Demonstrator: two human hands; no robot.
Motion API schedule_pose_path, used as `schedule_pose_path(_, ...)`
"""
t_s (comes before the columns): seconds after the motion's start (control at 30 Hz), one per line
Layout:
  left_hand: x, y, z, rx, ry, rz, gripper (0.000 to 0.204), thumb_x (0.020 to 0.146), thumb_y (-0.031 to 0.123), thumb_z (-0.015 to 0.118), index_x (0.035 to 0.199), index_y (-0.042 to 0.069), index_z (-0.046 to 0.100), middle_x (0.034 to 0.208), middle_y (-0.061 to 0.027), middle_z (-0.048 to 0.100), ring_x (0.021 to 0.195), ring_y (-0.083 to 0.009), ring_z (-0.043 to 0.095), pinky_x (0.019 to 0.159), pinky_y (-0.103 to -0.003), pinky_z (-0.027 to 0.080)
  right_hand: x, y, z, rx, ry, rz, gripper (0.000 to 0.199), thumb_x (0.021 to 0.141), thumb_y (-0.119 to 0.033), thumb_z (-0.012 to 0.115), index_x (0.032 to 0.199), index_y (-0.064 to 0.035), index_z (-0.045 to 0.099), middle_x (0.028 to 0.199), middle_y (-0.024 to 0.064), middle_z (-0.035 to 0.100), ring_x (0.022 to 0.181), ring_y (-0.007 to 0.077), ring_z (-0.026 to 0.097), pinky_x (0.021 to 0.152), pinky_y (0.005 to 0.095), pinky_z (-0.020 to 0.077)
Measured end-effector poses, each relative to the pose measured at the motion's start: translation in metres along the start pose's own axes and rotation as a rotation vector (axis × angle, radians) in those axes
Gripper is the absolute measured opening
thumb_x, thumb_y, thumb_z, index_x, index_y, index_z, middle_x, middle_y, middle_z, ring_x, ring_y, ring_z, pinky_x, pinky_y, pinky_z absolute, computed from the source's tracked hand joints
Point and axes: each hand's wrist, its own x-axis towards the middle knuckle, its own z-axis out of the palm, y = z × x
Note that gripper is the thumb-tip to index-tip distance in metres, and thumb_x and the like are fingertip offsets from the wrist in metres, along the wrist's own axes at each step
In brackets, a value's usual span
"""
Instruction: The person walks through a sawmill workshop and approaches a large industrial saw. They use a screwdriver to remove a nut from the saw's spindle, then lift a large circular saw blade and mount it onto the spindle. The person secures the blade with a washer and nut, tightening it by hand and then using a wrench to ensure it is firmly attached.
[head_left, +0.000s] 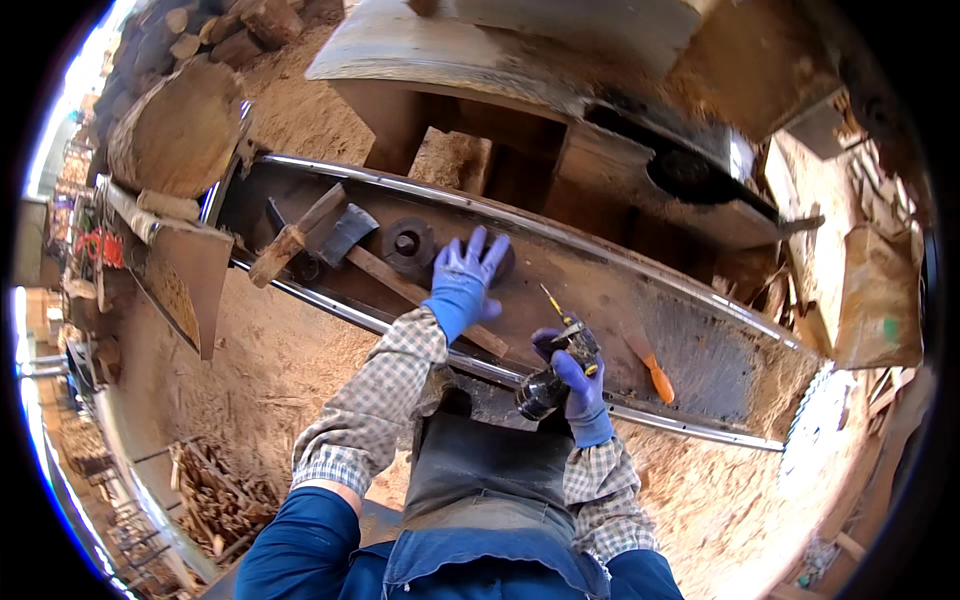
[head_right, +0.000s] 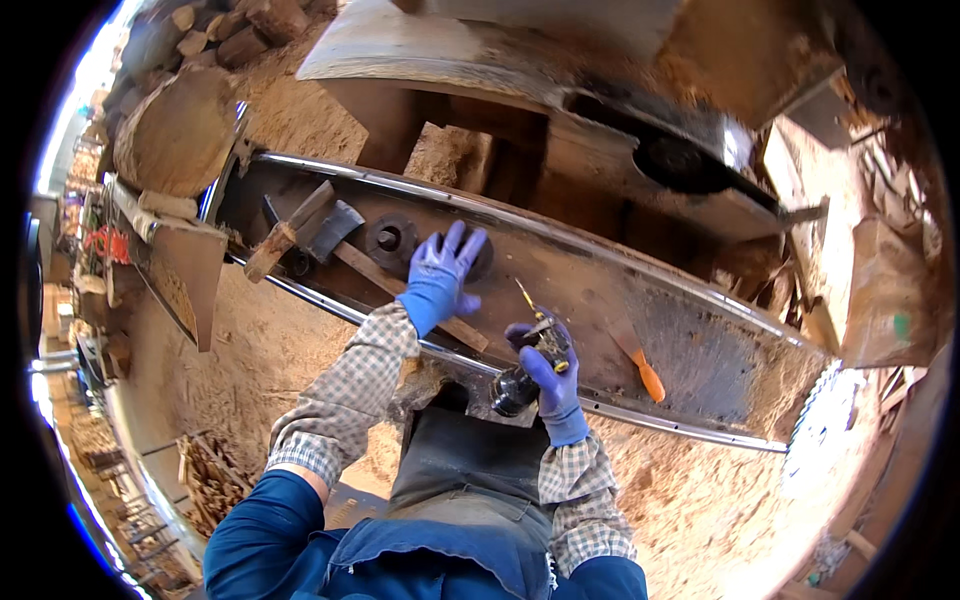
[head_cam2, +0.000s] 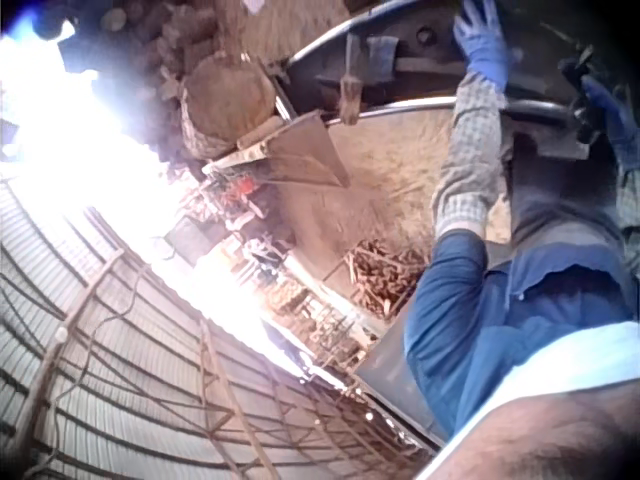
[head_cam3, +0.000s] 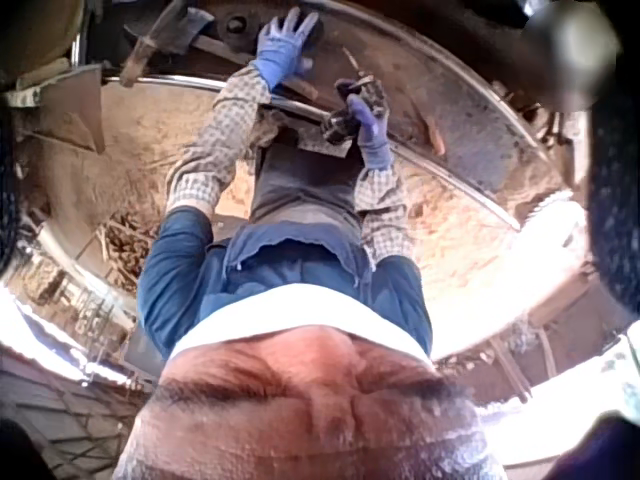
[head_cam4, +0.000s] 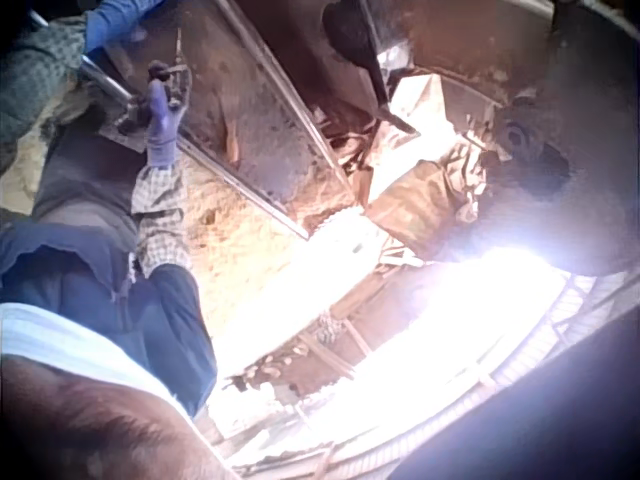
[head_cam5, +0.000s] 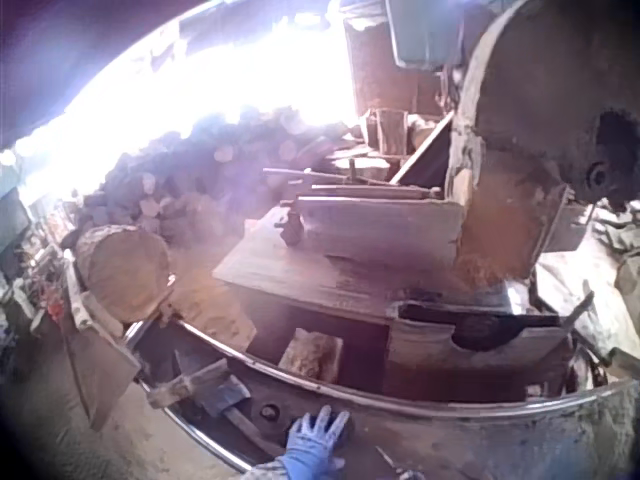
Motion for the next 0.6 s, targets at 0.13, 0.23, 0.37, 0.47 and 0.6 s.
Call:
schedule_pose_path(0.13, 0.030, -0.015, 0.000, -0.252, -0.108, -0.099, 0.106, 0.066, 0.044, 0.085, 0.152, 0.009, 0.034, 0.149, -0.0214, 0.044, 0.126, -0.0384, 0.055, 0.105, -0.044, 0.047, 0.004, 0.004, -0.020, 0.008, -0.001, -0.018, 0.063, 0.089, -0.010, 0.072, 0.145, -0.0016, 0.045, 0.118, 0.0138, 0.068, 0.110, 0.0213, 0.065, 0.099, 0.0363, 0.0504)
schedule_pose_path(0.23, 0.055, -0.059, 0.001, -0.624, -0.252, -0.079, 0.098, 0.067, 0.045, 0.085, 0.144, 0.000, 0.047, 0.130, -0.0241, 0.062, 0.118, -0.0339, 0.064, 0.102, -0.040, 0.050, 0.005, 0.007, -0.026, -0.014, -0.067, -0.003, 0.064, 0.089, -0.009, 0.072, 0.147, -0.0056, 0.044, 0.118, 0.0101, 0.067, 0.106, 0.0148, 0.062, 0.094, 0.0301, 0.0487)
schedule_pose_path(0.37, 0.060, -0.063, 0.000, -0.811, -0.364, -0.128, 0.103, 0.065, 0.040, 0.091, 0.148, 0.002, 0.043, 0.125, -0.0185, 0.064, 0.111, -0.0256, 0.065, 0.099, -0.037, 0.051, -0.001, -0.003, -0.033, -0.049, -0.113, -0.015, 0.065, 0.089, -0.007, 0.072, 0.148, -0.0072, 0.044, 0.119, 0.0097, 0.066, 0.106, 0.0135, 0.060, 0.096, 0.0300, 0.0465)
schedule_pose_path(0.47, 0.049, -0.049, 0.023, -0.550, -0.151, -0.149, 0.111, 0.061, 0.042, 0.095, 0.150, 0.005, 0.041, 0.128, -0.0182, 0.060, 0.107, -0.0254, 0.065, 0.098, -0.038, 0.052, -0.003, -0.005, -0.039, -0.074, -0.131, -0.067, 0.067, 0.088, -0.008, 0.073, 0.148, -0.0063, 0.043, 0.119, 0.0105, 0.066, 0.107, 0.0151, 0.061, 0.098, 0.0315, 0.0463)
schedule_pose_path(0.6, 0.035, 0.020, 0.022, -0.237, 0.062, -0.280, 0.116, 0.056, 0.050, 0.094, 0.149, 0.007, 0.041, 0.132, -0.0248, 0.049, 0.111, -0.0387, 0.063, 0.096, -0.044, 0.054, -0.001, -0.020, -0.047, -0.047, -0.095, -0.065, 0.069, 0.087, -0.010, 0.073, 0.149, -0.0041, 0.042, 0.119, 0.0122, 0.066, 0.111, 0.0172, 0.061, 0.100, 0.0328, 0.0461)
